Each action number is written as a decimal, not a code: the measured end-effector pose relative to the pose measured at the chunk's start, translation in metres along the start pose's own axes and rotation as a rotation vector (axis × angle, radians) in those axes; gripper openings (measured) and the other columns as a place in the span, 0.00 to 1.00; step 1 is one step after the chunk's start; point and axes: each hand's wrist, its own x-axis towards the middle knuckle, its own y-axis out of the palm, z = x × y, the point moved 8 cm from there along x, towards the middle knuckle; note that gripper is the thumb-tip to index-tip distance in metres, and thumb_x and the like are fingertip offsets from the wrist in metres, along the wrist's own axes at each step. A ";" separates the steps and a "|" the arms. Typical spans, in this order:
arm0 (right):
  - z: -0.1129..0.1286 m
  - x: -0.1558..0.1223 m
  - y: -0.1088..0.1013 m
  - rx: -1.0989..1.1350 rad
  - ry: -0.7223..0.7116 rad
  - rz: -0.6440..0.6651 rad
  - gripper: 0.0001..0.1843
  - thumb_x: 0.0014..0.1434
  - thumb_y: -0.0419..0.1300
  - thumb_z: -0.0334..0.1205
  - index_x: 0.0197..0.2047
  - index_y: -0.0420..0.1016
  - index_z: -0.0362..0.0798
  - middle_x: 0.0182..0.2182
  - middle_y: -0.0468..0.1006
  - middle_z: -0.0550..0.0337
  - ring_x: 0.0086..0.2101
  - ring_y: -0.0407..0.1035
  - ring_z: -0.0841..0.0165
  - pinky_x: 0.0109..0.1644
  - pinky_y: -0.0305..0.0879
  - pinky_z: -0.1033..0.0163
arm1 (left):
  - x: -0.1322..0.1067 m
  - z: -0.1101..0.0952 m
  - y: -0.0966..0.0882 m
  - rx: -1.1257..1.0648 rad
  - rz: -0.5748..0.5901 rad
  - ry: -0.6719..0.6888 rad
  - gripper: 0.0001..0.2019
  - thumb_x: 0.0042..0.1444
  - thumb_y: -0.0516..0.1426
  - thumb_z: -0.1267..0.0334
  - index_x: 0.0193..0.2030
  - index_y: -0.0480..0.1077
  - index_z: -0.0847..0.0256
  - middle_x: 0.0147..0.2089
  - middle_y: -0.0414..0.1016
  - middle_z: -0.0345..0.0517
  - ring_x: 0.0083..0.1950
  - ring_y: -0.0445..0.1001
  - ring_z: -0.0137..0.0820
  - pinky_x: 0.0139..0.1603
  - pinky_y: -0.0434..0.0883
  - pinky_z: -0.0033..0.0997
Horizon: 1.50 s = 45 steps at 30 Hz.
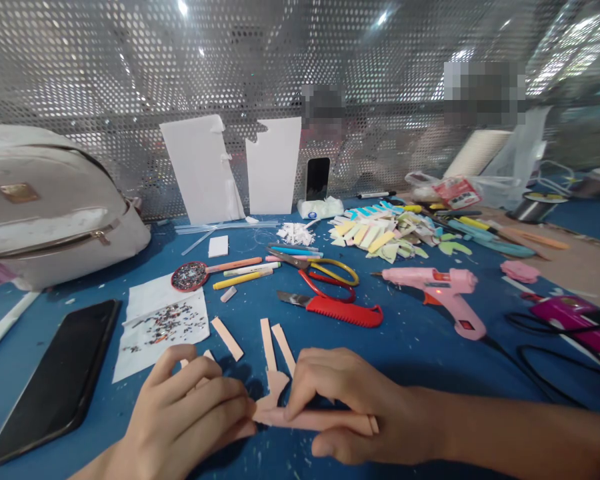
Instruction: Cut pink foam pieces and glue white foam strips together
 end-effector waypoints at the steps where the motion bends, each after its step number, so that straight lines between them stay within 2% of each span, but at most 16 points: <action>1: 0.001 0.000 0.000 0.005 -0.002 0.005 0.27 0.70 0.54 0.61 0.45 0.78 0.45 0.41 0.84 0.49 0.40 0.77 0.63 0.44 0.68 0.61 | 0.001 0.000 -0.001 0.003 -0.006 -0.004 0.13 0.73 0.55 0.63 0.36 0.77 0.59 0.32 0.83 0.33 0.31 0.74 0.26 0.43 0.61 0.36; 10: 0.001 -0.001 -0.001 -0.029 -0.038 -0.023 0.27 0.71 0.51 0.61 0.43 0.76 0.45 0.36 0.82 0.52 0.35 0.74 0.67 0.42 0.66 0.63 | 0.002 0.000 0.000 0.009 0.000 0.006 0.13 0.73 0.55 0.64 0.36 0.77 0.59 0.33 0.83 0.33 0.31 0.74 0.26 0.44 0.61 0.36; 18: -0.001 -0.003 -0.003 -0.078 0.017 -0.054 0.26 0.72 0.49 0.60 0.43 0.75 0.45 0.32 0.78 0.56 0.32 0.70 0.67 0.40 0.65 0.63 | 0.000 0.000 0.000 0.016 -0.002 0.004 0.12 0.73 0.55 0.65 0.37 0.77 0.60 0.32 0.83 0.34 0.31 0.74 0.27 0.45 0.61 0.36; 21: -0.003 -0.003 -0.005 -0.098 0.047 -0.077 0.26 0.72 0.49 0.60 0.43 0.73 0.45 0.34 0.79 0.55 0.33 0.71 0.67 0.41 0.65 0.62 | -0.001 -0.001 0.001 -0.002 0.000 0.014 0.11 0.72 0.56 0.66 0.38 0.77 0.60 0.33 0.83 0.34 0.31 0.74 0.27 0.45 0.61 0.37; 25: 0.000 -0.003 -0.004 -0.068 -0.001 -0.049 0.25 0.71 0.50 0.60 0.45 0.75 0.45 0.33 0.78 0.56 0.32 0.70 0.67 0.40 0.65 0.63 | -0.003 0.000 0.002 -0.009 0.004 0.003 0.11 0.72 0.56 0.66 0.38 0.77 0.60 0.34 0.83 0.34 0.32 0.73 0.27 0.45 0.61 0.36; 36: -0.002 -0.003 -0.005 -0.052 0.002 -0.068 0.23 0.71 0.52 0.58 0.45 0.74 0.45 0.36 0.79 0.55 0.34 0.71 0.68 0.40 0.64 0.64 | -0.001 0.000 0.001 -0.024 0.006 0.007 0.10 0.71 0.57 0.66 0.38 0.77 0.61 0.34 0.83 0.35 0.33 0.73 0.27 0.45 0.61 0.37; 41: 0.001 -0.002 -0.004 -0.083 -0.022 -0.063 0.24 0.72 0.50 0.58 0.44 0.74 0.45 0.32 0.77 0.58 0.31 0.69 0.69 0.40 0.64 0.64 | -0.002 -0.001 0.002 -0.016 0.001 0.006 0.11 0.72 0.56 0.66 0.38 0.77 0.61 0.34 0.83 0.35 0.33 0.73 0.27 0.46 0.60 0.36; 45: 0.000 -0.003 -0.002 -0.068 -0.020 -0.049 0.26 0.72 0.50 0.60 0.44 0.75 0.45 0.35 0.79 0.55 0.33 0.71 0.68 0.39 0.65 0.65 | -0.003 -0.001 0.002 -0.025 -0.011 0.006 0.11 0.72 0.56 0.66 0.38 0.77 0.61 0.34 0.83 0.35 0.33 0.72 0.27 0.46 0.60 0.35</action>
